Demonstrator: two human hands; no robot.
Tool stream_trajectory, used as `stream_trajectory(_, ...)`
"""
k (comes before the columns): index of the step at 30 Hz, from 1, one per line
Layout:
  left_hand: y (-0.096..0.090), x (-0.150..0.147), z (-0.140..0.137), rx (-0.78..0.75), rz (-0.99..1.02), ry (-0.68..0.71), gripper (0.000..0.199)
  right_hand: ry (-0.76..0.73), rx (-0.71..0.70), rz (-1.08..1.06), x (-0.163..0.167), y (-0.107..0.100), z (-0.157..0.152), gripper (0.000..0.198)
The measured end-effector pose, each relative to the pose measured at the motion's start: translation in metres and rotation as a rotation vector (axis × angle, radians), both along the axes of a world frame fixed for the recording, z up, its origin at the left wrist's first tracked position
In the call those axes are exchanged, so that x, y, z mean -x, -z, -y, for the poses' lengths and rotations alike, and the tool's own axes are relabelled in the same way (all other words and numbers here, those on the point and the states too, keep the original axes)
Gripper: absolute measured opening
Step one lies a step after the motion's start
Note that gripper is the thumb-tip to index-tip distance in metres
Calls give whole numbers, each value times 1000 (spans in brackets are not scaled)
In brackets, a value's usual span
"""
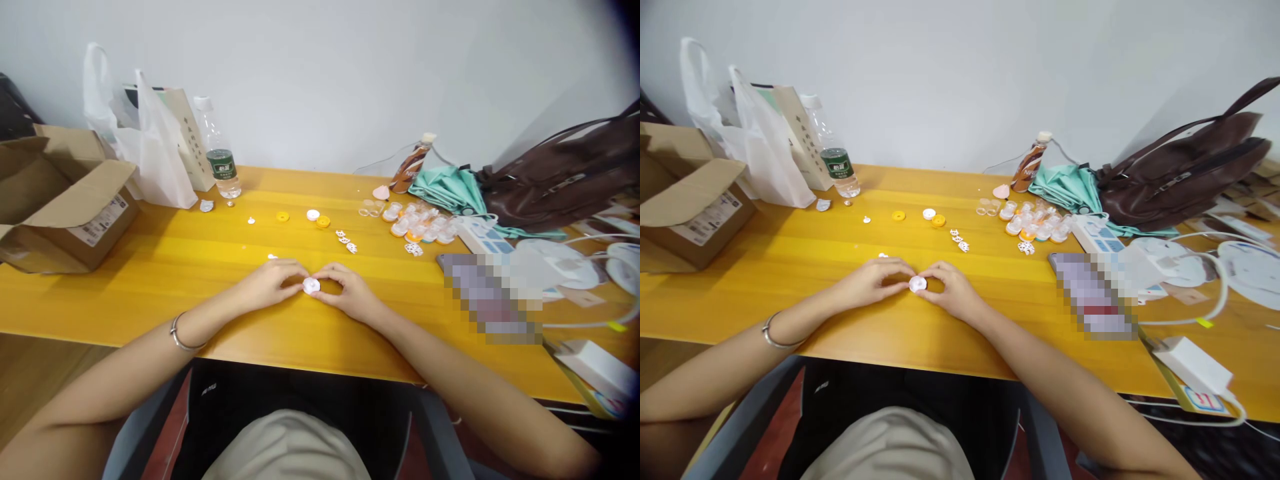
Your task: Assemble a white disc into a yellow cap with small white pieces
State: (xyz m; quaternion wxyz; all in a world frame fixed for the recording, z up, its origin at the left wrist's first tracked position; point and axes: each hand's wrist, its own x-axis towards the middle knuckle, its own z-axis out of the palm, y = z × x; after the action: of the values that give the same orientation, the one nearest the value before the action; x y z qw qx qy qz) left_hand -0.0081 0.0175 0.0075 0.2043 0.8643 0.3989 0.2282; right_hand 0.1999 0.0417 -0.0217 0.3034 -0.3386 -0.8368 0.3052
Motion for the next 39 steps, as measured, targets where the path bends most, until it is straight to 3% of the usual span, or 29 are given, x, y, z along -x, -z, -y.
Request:
stream_trajectory(8,3,1,-1,-29,-54,50,25,21,36,-45,-1,2,1,19)
stream_trajectory(39,6,4,3,-298,-208,71,25,-22,-126,-68,-3,8,2,14)
